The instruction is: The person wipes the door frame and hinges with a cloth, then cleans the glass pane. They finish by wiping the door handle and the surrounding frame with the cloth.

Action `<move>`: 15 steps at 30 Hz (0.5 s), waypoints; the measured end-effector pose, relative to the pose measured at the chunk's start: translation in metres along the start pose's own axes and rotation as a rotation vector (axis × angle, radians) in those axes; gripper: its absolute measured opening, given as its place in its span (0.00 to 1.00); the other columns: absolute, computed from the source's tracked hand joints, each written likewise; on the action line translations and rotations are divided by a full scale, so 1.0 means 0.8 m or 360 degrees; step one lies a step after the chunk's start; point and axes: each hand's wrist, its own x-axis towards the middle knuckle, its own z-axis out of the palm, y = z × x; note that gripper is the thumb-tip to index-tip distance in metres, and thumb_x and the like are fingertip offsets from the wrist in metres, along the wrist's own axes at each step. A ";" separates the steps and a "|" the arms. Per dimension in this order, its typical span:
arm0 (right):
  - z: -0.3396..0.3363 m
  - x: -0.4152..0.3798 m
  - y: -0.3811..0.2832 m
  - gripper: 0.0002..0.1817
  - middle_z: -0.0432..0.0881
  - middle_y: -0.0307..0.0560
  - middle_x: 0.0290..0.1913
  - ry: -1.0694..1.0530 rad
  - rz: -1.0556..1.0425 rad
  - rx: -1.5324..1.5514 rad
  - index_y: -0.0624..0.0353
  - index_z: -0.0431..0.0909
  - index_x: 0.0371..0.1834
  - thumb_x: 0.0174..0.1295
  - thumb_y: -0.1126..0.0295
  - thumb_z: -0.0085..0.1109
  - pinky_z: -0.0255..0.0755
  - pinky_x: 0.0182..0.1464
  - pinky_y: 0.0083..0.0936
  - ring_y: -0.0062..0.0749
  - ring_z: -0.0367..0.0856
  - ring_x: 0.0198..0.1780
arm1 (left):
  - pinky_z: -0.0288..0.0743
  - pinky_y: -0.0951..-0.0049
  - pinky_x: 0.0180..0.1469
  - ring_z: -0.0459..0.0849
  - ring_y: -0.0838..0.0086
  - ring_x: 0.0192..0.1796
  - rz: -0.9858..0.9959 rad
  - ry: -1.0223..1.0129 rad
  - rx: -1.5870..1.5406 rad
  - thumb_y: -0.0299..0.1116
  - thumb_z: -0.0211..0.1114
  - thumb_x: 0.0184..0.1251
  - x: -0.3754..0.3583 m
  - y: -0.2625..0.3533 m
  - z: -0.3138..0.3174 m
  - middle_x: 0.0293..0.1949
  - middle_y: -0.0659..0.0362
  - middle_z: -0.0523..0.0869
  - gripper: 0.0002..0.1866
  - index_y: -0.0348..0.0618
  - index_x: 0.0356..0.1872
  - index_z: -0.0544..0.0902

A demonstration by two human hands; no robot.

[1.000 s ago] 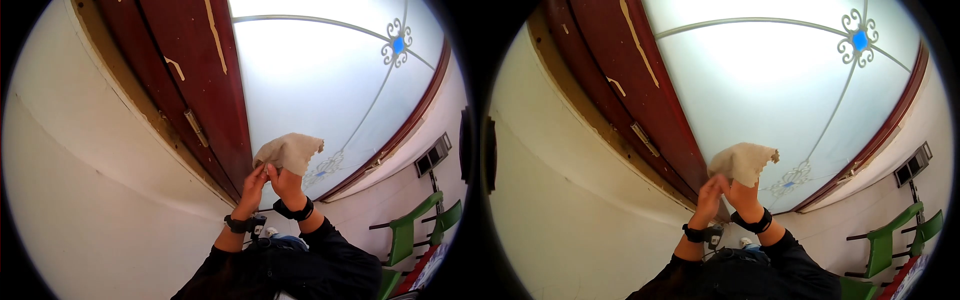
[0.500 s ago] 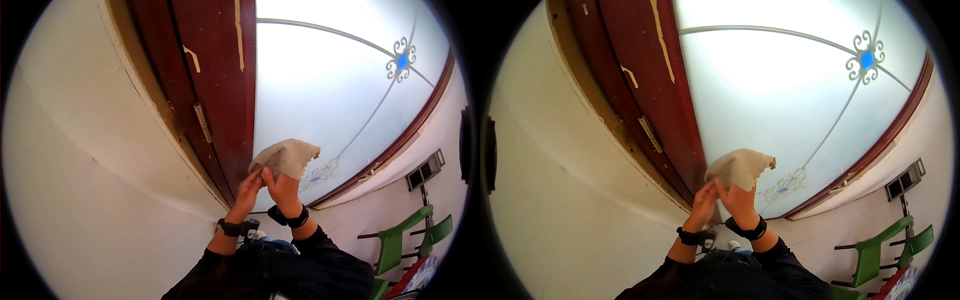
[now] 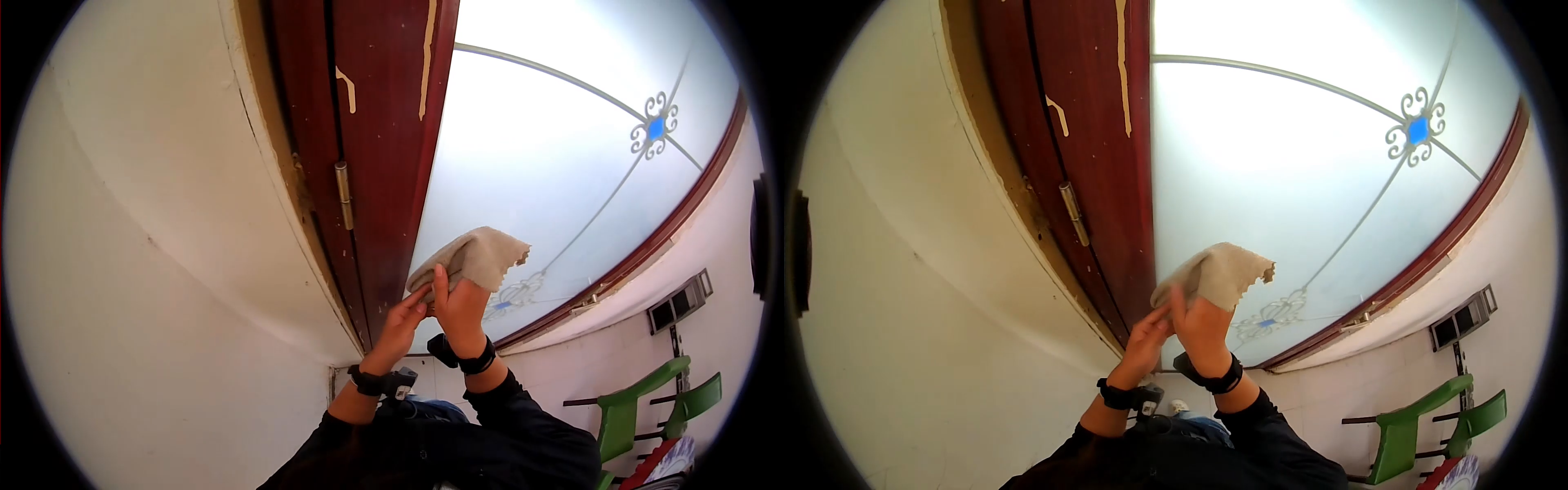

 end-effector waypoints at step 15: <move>-0.004 0.005 -0.005 0.27 0.72 0.61 0.42 0.0009 0.0082 -0.0017 0.71 0.67 0.45 0.46 0.64 0.61 0.62 0.47 0.41 0.56 0.69 0.43 | 0.62 0.72 0.55 0.71 0.74 0.52 -0.0048 0.0005 -0.0102 0.30 0.46 0.66 0.001 0.007 0.009 0.52 0.54 0.71 0.23 0.34 0.60 0.57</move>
